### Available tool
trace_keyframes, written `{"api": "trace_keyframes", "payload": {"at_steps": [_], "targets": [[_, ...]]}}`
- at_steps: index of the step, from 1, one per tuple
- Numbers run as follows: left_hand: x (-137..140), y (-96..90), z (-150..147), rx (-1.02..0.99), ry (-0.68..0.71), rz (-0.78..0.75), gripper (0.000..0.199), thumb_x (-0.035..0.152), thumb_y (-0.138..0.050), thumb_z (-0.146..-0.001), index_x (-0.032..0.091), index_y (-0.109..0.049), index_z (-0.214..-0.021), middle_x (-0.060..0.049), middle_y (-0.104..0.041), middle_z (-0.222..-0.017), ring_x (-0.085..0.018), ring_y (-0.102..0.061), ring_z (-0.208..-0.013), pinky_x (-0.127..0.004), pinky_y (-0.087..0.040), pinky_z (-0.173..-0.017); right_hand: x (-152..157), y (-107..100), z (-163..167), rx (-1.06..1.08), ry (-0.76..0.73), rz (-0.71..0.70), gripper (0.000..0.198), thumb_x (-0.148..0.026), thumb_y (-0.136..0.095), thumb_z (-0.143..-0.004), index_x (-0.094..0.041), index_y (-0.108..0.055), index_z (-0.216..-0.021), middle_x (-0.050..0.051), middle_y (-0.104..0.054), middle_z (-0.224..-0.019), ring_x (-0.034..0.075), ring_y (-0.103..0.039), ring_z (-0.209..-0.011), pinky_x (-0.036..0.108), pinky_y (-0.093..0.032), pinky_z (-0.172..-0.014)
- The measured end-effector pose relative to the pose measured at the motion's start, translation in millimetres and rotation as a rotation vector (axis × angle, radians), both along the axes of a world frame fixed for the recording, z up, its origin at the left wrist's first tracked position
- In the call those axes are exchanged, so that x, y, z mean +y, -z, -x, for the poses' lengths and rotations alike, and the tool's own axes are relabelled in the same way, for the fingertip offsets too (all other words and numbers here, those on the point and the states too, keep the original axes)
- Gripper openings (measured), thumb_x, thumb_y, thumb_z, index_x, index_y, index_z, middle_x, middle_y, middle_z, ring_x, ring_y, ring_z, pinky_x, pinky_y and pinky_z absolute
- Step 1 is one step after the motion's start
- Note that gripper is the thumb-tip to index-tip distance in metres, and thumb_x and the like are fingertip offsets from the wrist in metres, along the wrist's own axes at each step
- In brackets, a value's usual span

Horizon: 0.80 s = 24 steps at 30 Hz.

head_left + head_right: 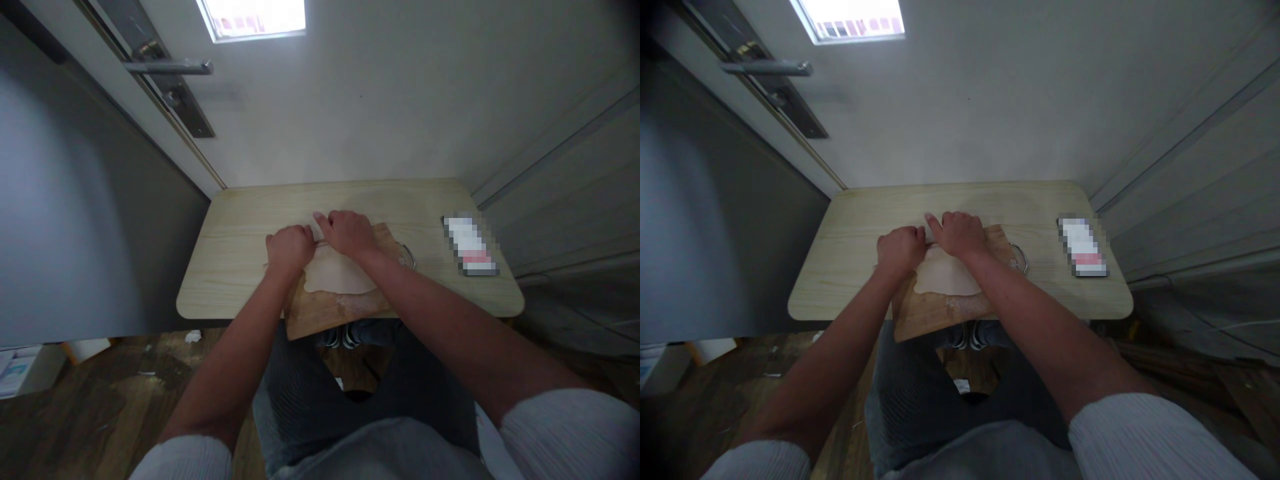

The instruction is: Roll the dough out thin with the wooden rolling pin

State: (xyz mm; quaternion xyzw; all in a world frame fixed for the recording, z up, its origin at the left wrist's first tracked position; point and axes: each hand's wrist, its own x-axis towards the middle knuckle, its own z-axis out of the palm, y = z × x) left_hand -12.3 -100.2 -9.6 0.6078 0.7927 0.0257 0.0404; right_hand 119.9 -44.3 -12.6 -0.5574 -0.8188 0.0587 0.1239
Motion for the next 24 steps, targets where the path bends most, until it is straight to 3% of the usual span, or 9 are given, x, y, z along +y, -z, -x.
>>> {"api": "trace_keyframes", "payload": {"at_steps": [8, 24], "targets": [[9, 2.3, 4, 0.013, -0.043, 0.015, 0.062, 0.048, -0.022, -0.1, 0.013, -0.073, -0.103, -0.021, -0.073, -0.1, -0.034, -0.07, -0.095, -0.045, -0.051, -0.081, 8, 1, 5, 0.016, 0.025, 0.016, 0.089, -0.072, -0.01, -0.097, -0.013, -0.076, -0.097, 0.02, -0.074, -0.094, 0.028, -0.067, -0.085, 0.038, -0.043, -0.076], [24, -2.4, 8, 0.032, -0.059, 0.057, 0.056, 0.044, -0.027, -0.099, 0.013, -0.073, -0.107, -0.021, -0.073, -0.105, -0.033, -0.07, -0.099, -0.043, -0.053, -0.084, 23, 1, 13, 0.021, 0.079, 0.034, 0.084, -0.069, -0.018, -0.098, -0.009, -0.076, -0.099, 0.021, -0.074, -0.094, 0.029, -0.069, -0.089, 0.036, -0.046, -0.078]]}}
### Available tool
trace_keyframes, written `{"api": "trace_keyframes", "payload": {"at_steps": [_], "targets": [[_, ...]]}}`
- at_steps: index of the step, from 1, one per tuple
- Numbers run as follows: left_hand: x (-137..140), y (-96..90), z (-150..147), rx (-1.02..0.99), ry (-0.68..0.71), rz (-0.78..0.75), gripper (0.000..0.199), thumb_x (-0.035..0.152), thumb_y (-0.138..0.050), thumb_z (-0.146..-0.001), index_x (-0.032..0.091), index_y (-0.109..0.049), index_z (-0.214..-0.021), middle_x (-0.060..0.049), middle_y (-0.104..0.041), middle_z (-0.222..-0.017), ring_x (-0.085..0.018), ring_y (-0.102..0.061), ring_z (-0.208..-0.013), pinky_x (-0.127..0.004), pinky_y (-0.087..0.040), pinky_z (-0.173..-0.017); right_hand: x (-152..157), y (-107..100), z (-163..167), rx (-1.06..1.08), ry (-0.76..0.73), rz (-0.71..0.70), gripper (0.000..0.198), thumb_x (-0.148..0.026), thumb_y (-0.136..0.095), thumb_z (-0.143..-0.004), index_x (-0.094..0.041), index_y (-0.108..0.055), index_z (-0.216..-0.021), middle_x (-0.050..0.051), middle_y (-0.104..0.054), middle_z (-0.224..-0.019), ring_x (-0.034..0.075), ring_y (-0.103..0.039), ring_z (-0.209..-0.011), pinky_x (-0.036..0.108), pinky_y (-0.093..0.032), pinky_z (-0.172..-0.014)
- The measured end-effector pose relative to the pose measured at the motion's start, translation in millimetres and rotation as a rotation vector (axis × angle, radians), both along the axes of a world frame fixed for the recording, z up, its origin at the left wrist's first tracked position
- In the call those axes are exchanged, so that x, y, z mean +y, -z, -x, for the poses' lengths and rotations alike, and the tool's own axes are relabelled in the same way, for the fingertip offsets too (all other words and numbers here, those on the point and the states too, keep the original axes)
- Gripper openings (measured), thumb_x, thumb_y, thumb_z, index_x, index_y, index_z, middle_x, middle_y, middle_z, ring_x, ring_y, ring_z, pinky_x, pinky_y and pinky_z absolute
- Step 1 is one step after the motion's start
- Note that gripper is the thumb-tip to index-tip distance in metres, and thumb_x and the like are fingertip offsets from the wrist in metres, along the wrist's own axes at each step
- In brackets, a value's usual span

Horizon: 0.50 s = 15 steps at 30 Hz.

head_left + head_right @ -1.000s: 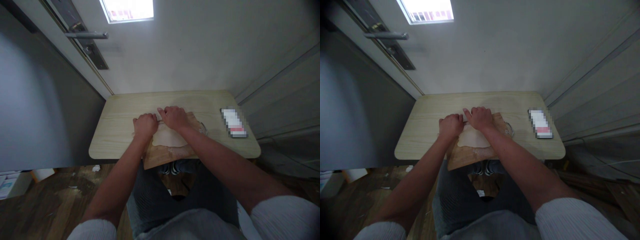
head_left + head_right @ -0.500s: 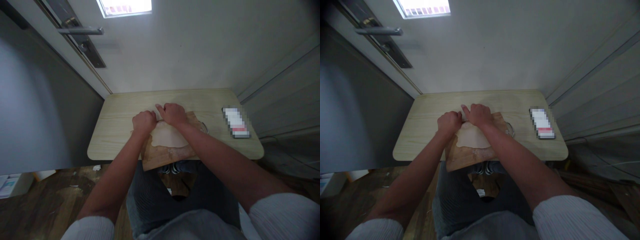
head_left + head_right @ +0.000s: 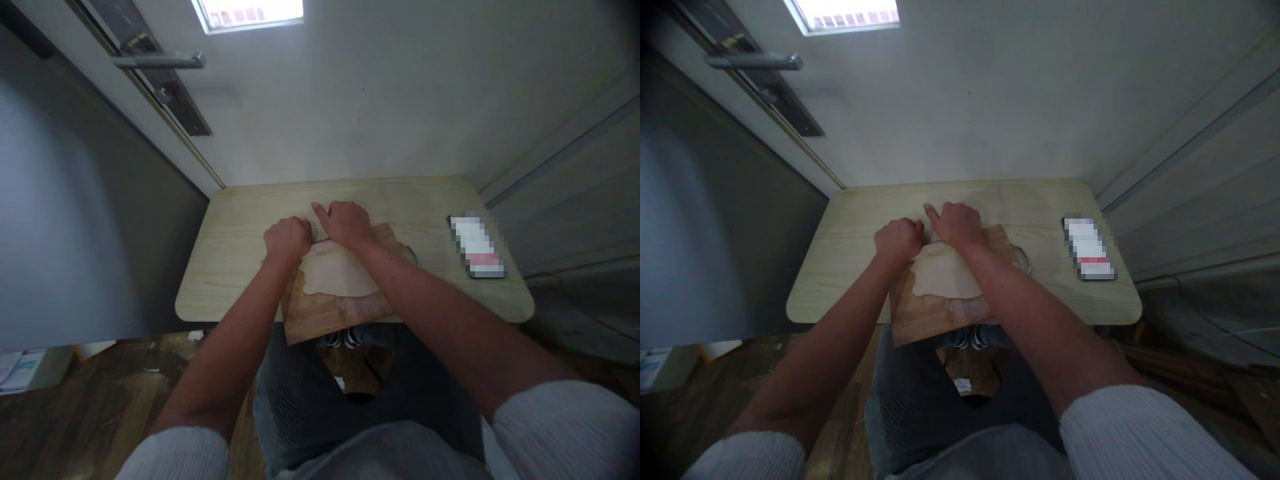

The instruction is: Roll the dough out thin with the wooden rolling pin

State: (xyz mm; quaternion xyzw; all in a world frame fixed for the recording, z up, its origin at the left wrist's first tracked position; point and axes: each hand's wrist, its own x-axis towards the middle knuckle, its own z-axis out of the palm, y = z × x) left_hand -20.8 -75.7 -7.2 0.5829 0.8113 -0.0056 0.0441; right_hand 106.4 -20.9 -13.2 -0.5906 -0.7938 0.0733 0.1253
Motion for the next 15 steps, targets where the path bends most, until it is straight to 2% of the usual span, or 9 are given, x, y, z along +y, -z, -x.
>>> {"api": "trace_keyframes", "payload": {"at_steps": [9, 15], "targets": [[4.6, 3.2, 2.5, -0.009, 0.004, -0.018, 0.057, 0.045, -0.025, -0.099, 0.014, -0.072, -0.106, -0.021, -0.072, -0.105, -0.034, -0.07, -0.099, -0.045, -0.052, -0.083, 6.5, 0.7, 2.2, 0.017, 0.012, 0.024, 0.084, -0.071, -0.019, -0.097, -0.01, -0.076, -0.098, 0.02, -0.074, -0.093, 0.029, -0.069, -0.088, 0.036, -0.046, -0.078], [2.0, 4.6, 3.4, -0.022, 0.046, -0.049, 0.052, 0.044, -0.024, -0.099, 0.016, -0.064, -0.117, -0.019, -0.072, -0.106, -0.033, -0.069, -0.097, -0.045, -0.052, -0.08, 3.2, 3.0, 0.4, 0.014, 0.001, 0.0, 0.08, -0.068, -0.019, -0.099, -0.01, -0.075, -0.1, 0.02, -0.073, -0.097, 0.029, -0.067, -0.091, 0.038, -0.045, -0.08]]}}
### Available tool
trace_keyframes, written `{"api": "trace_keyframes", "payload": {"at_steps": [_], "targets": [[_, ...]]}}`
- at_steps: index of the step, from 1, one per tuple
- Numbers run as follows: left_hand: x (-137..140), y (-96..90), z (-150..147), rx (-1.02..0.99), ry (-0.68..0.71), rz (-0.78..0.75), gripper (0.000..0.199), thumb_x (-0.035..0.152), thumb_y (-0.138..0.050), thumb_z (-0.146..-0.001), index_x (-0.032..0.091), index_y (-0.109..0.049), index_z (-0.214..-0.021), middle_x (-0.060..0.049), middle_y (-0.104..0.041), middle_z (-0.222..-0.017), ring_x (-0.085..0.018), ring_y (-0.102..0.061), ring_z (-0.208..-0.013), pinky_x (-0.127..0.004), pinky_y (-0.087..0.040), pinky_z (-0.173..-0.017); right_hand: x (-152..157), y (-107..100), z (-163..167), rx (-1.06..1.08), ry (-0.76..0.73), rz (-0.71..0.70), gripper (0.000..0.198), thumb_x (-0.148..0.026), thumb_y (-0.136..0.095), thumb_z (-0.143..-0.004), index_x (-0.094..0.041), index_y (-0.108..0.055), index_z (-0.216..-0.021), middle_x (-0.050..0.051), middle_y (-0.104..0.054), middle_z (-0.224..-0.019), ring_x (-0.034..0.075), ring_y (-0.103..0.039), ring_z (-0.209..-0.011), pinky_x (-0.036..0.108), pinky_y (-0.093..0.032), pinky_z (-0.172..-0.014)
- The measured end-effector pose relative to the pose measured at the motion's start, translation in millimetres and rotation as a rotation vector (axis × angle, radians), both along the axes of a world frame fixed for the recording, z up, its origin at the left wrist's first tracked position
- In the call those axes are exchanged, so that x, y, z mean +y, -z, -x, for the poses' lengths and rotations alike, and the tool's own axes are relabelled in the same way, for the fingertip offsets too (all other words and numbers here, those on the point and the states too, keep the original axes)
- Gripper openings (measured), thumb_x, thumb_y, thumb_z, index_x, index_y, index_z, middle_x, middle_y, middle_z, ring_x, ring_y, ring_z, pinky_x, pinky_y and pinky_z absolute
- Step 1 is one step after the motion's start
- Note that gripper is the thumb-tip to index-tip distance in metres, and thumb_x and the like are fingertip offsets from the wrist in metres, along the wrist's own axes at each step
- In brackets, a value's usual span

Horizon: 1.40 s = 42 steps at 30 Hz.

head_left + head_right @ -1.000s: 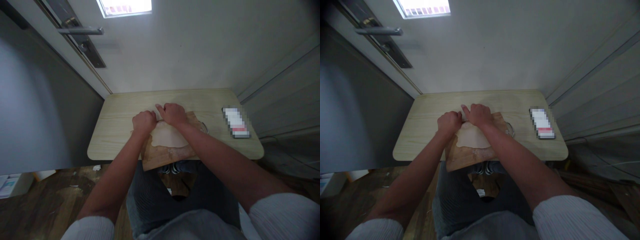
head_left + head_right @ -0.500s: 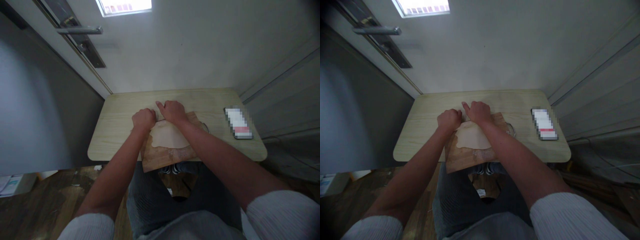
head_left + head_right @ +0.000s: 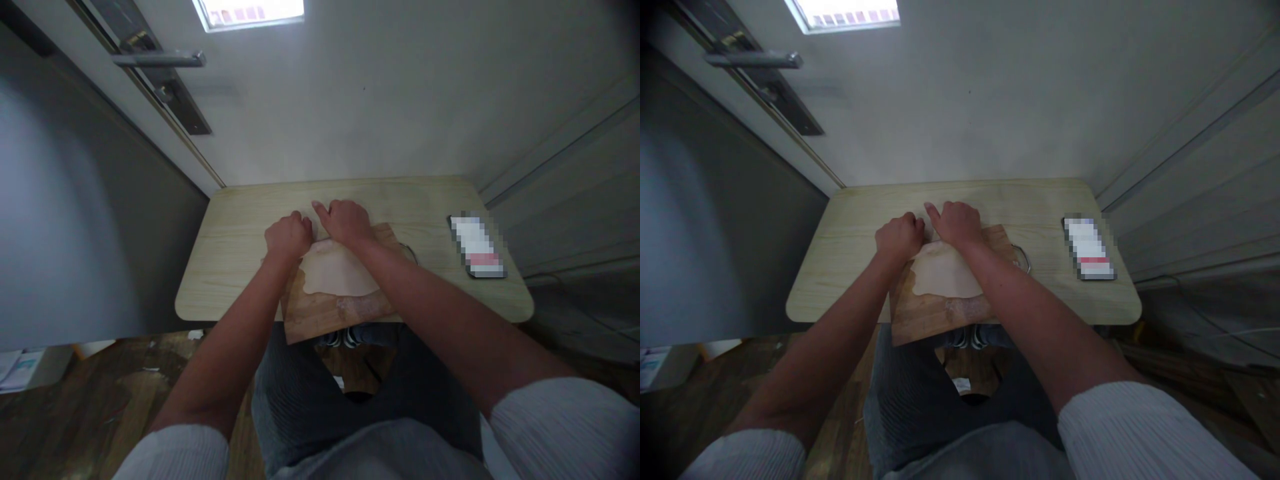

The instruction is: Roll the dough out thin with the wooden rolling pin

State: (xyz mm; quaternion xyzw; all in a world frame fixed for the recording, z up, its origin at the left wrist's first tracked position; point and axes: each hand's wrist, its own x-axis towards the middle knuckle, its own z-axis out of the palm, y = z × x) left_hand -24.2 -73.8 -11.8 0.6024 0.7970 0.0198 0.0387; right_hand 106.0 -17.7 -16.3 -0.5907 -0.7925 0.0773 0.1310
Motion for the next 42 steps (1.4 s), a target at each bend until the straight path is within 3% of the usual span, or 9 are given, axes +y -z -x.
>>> {"api": "trace_keyframes", "payload": {"at_steps": [6, 10, 19, 24, 42], "targets": [[-10, 2.6, -3, -0.007, 0.073, -0.067, 0.048, 0.041, -0.023, -0.1, 0.017, -0.062, -0.115, -0.016, -0.069, -0.11, -0.031, -0.065, -0.102, -0.044, -0.051, -0.082, -10, 1, -4, 0.011, 0.024, -0.038, 0.072, -0.064, -0.024, -0.1, -0.009, -0.071, -0.106, 0.021, -0.068, -0.107, 0.031, -0.06, -0.103, 0.042, -0.043, -0.088], [-19, 5.3, -5, 0.021, 0.114, -0.117, 0.047, 0.04, -0.024, -0.1, 0.018, -0.062, -0.116, -0.017, -0.065, -0.119, -0.033, -0.058, -0.114, -0.049, -0.048, -0.091, -18, 5, -7, 0.011, 0.047, -0.055, 0.071, -0.066, -0.028, -0.098, -0.009, -0.069, -0.11, 0.022, -0.065, -0.115, 0.035, -0.054, -0.113, 0.046, -0.041, -0.092], [-32, 5.5, -8, -0.044, 0.188, -0.077, 0.053, 0.046, -0.022, -0.101, 0.025, -0.046, -0.143, -0.01, -0.042, -0.156, -0.032, -0.035, -0.142, -0.064, -0.03, -0.112, -36, 6, -18, 0.016, 0.047, -0.019, 0.071, -0.071, -0.031, -0.095, -0.016, -0.061, -0.128, 0.019, -0.058, -0.133, 0.036, -0.048, -0.123, 0.054, -0.034, -0.101], [-39, 2.2, -12, -0.039, 0.179, -0.065, 0.056, 0.047, -0.018, -0.102, 0.024, -0.044, -0.146, -0.01, -0.04, -0.158, -0.032, -0.034, -0.143, -0.065, -0.028, -0.113, -45, 8, -20, 0.033, 0.045, -0.025, 0.071, -0.07, -0.031, -0.095, -0.018, -0.055, -0.137, 0.017, -0.052, -0.144, 0.037, -0.041, -0.131, 0.058, -0.027, -0.107], [-60, 3.5, -22, -0.041, 0.153, -0.115, 0.055, 0.049, -0.025, -0.1, 0.029, -0.045, -0.147, -0.008, -0.041, -0.157, -0.032, -0.036, -0.142, -0.062, -0.025, -0.114, -72, 4, -29, 0.02, 0.017, -0.087, 0.061, -0.059, -0.034, -0.099, -0.019, -0.051, -0.142, 0.017, -0.047, -0.15, 0.037, -0.041, -0.132, 0.057, -0.026, -0.107]]}}
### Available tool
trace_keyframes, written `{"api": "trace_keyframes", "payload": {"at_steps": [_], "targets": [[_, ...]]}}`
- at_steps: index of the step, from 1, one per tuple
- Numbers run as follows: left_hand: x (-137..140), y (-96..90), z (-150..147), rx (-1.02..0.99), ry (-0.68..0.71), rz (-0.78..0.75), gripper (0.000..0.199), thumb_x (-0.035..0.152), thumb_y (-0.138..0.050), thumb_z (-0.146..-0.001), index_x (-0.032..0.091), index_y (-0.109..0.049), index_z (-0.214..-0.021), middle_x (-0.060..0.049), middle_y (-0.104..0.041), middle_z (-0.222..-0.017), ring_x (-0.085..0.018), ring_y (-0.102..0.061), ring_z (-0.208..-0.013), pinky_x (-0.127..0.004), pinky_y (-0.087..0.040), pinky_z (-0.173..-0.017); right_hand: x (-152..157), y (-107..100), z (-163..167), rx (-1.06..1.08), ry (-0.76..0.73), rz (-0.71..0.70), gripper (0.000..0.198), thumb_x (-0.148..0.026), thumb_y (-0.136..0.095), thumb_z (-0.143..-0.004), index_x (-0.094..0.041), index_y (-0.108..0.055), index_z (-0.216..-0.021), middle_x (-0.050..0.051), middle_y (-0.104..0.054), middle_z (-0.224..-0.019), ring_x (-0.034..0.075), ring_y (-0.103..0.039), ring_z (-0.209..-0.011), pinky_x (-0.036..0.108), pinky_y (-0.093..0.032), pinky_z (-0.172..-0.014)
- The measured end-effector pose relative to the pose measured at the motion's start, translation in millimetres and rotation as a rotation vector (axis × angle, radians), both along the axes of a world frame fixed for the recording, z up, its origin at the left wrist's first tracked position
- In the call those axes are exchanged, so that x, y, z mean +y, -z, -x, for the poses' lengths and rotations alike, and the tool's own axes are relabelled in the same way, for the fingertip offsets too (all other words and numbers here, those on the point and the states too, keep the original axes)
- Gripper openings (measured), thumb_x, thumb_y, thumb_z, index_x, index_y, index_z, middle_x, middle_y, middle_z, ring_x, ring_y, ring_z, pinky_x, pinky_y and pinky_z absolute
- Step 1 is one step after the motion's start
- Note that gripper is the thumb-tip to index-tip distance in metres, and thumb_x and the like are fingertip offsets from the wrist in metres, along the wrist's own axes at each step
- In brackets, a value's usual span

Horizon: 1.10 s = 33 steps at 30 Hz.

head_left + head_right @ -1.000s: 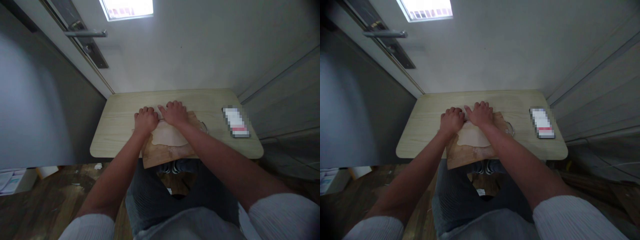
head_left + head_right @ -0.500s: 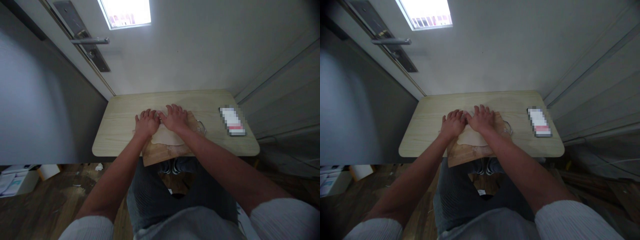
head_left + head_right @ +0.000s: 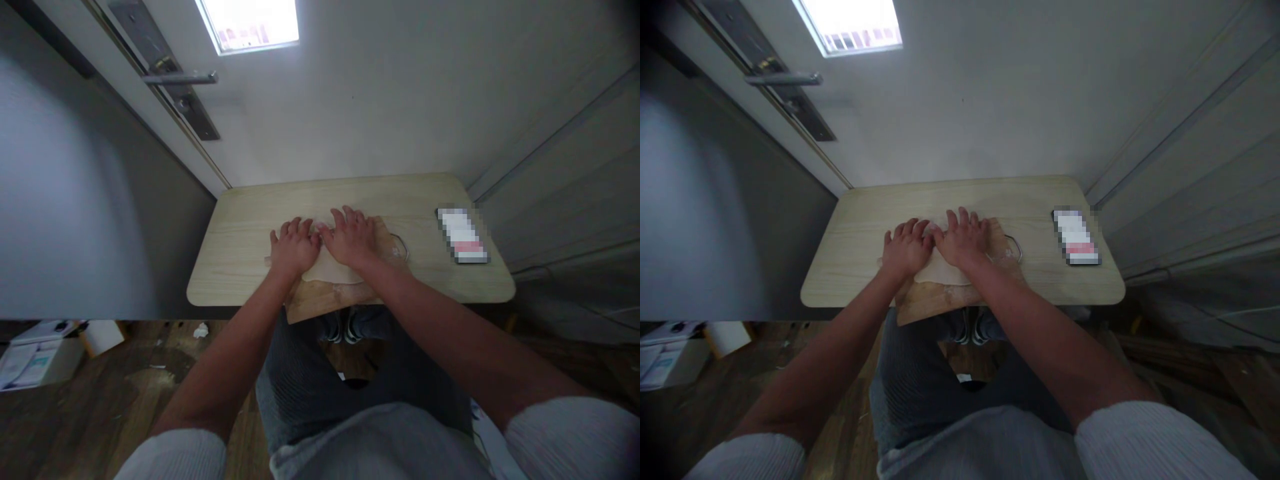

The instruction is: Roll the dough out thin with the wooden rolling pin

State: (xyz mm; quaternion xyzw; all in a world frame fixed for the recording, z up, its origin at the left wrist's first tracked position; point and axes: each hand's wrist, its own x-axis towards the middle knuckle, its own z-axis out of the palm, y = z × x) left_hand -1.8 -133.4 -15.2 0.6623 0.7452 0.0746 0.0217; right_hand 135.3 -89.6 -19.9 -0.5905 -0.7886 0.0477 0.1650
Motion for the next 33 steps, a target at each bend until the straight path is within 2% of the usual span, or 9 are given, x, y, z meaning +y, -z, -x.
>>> {"api": "trace_keyframes", "payload": {"at_steps": [9, 20, 27, 33], "targets": [[-14, -0.3, -8, 0.045, -0.015, -0.039, 0.055, 0.049, -0.024, -0.1, 0.028, -0.045, -0.147, -0.007, -0.041, -0.157, -0.031, -0.033, -0.144, -0.058, -0.023, -0.117, -16, 5, -9, 0.012, -0.017, -0.006, 0.059, -0.05, -0.039, -0.099, -0.016, -0.046, -0.147, 0.016, -0.044, -0.153, 0.036, -0.038, -0.138, 0.058, -0.02, -0.113], [-40, -1.3, -16, 0.032, 0.004, -0.068, 0.055, 0.047, -0.02, -0.102, 0.029, -0.044, -0.148, -0.007, -0.038, -0.16, -0.03, -0.028, -0.147, -0.057, -0.019, -0.119, -44, 9, -18, 0.008, -0.033, -0.011, 0.063, -0.049, -0.032, -0.102, -0.008, -0.042, -0.149, 0.017, -0.038, -0.157, 0.035, -0.03, -0.145, 0.056, -0.012, -0.118], [-57, -2.8, -20, 0.026, 0.029, -0.071, 0.056, 0.046, -0.017, -0.103, 0.029, -0.042, -0.15, -0.004, -0.038, -0.16, -0.029, -0.028, -0.148, -0.055, -0.02, -0.118, -64, 18, -27, 0.017, -0.072, -0.033, 0.066, -0.051, -0.032, -0.101, -0.007, -0.04, -0.15, 0.02, -0.038, -0.157, 0.035, -0.026, -0.147, 0.058, -0.009, -0.118], [-70, -9.7, -24, 0.038, 0.054, -0.041, 0.054, 0.043, -0.019, -0.103, 0.03, -0.047, -0.146, -0.004, -0.044, -0.157, -0.026, -0.031, -0.147, -0.05, -0.024, -0.117, -92, 20, -39, 0.037, -0.103, -0.06, 0.08, -0.062, -0.039, -0.096, -0.007, -0.033, -0.154, 0.022, -0.036, -0.157, 0.035, -0.027, -0.147, 0.058, -0.009, -0.119]]}}
